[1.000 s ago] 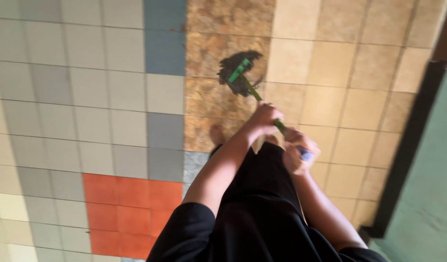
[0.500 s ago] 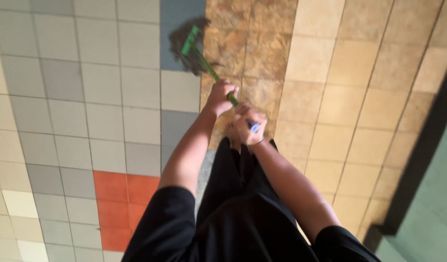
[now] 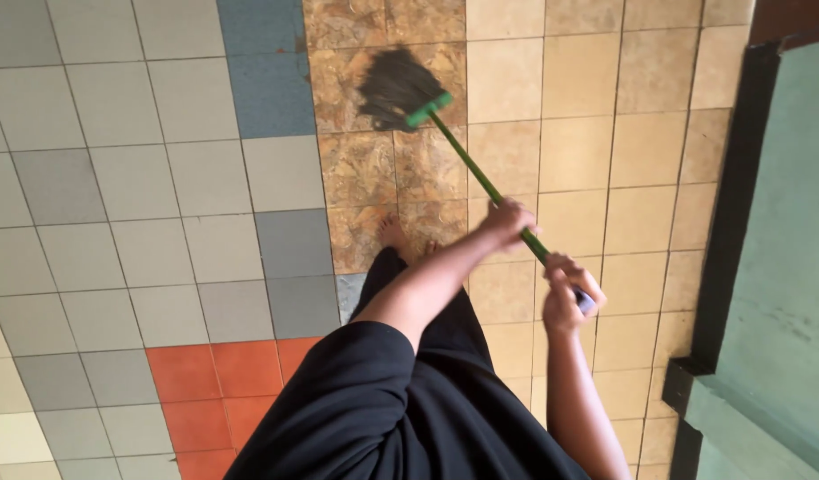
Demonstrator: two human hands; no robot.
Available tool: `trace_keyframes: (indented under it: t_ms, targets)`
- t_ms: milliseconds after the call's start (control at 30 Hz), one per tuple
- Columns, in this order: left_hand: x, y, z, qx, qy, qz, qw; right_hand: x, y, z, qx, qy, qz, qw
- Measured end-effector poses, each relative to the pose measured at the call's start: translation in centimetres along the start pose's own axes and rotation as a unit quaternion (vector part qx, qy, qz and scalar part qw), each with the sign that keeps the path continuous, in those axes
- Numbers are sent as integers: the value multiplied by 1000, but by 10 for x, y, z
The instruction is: The recorder is sweeping a tiled floor using a broom.
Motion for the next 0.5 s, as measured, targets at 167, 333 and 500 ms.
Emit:
trace_keyframes:
  t_ms: [167,333,500]
  targets:
    - [-78,-58,23,58,8,-29,998,57,-21,-50,14,19,-1,1000]
    - [-79,-79,32,66,-20,-49,996,70,-20,-48,42,40,19,998]
    - [-38,-118,-23,19,-72,-116,991,72,-13,27,125,70,37,989]
Point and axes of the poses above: each hand's wrist, its own y-axis towards the middle knuckle, its own z-axis out of the palm, x = y × z, the point moved 1 cm from there along y, towards the middle knuckle, and after that the axes turned 13 degrees about -z, right-handed, at the moved point
